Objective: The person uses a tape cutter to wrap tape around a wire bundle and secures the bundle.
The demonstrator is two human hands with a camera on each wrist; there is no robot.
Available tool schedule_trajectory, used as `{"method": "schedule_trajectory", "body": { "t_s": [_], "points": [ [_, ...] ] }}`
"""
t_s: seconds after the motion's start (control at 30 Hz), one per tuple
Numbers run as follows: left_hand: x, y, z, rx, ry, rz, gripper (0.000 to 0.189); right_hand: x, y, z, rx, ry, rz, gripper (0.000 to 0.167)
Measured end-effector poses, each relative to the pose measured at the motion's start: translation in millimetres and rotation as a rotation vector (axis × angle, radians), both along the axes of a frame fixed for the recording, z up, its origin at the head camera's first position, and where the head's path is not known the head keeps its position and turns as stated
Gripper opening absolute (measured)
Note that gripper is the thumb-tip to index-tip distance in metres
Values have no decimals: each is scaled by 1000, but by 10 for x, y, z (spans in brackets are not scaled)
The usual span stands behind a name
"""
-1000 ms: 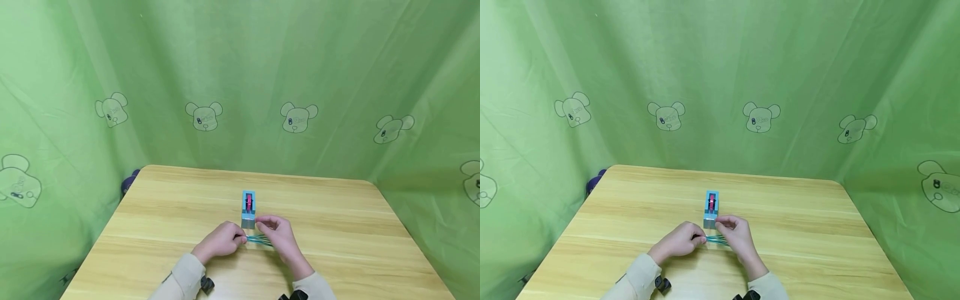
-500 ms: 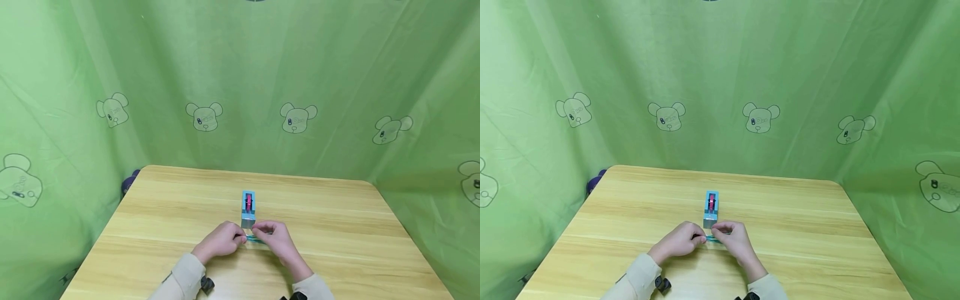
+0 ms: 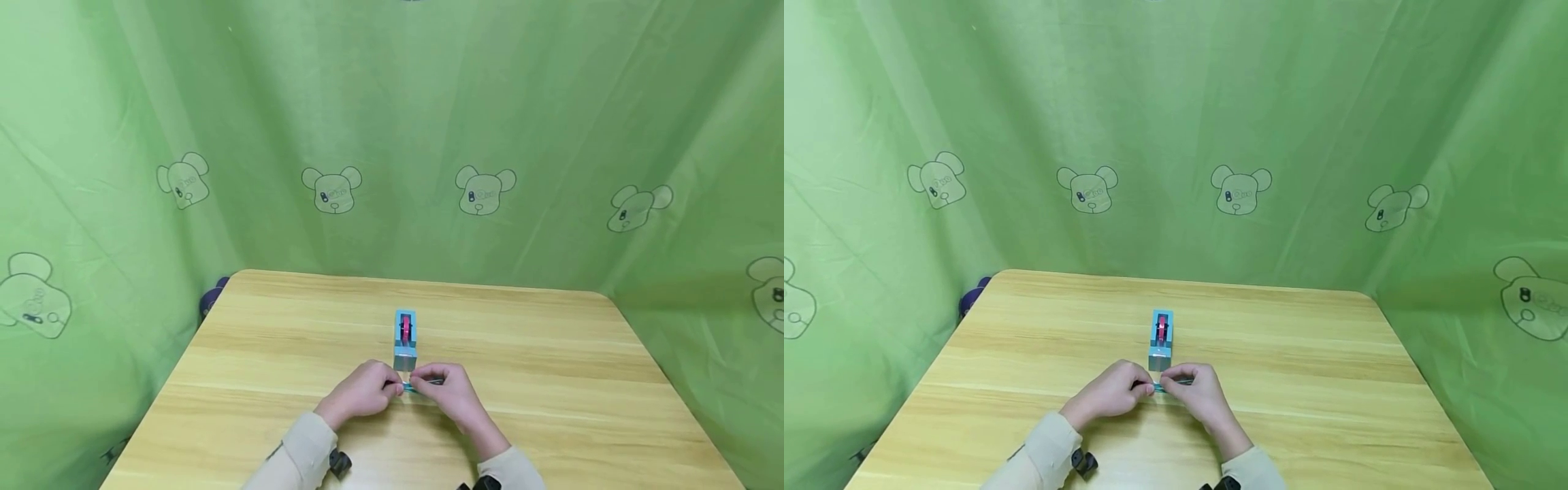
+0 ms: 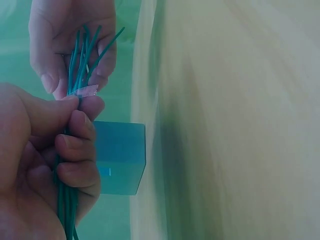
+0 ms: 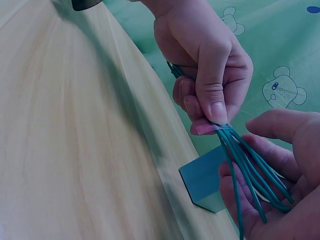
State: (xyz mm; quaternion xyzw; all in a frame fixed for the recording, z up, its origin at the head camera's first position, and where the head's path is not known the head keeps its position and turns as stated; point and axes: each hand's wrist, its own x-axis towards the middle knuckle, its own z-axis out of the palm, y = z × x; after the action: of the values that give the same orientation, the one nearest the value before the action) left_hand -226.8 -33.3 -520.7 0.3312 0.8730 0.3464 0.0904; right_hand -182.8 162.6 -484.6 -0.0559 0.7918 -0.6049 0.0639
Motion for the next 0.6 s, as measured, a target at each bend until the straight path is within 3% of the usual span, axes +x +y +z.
{"method": "schedule_trajectory", "body": {
  "t_s": [0.37, 0.6],
  "points": [
    [-4, 26, -12, -20, 20, -6, 18, 10, 35, -41, 24, 44, 61, 13],
    [-8, 38, -18, -33, 36, -3, 16, -22, 29, -160, 73, 72, 46, 13]
  ]
}}
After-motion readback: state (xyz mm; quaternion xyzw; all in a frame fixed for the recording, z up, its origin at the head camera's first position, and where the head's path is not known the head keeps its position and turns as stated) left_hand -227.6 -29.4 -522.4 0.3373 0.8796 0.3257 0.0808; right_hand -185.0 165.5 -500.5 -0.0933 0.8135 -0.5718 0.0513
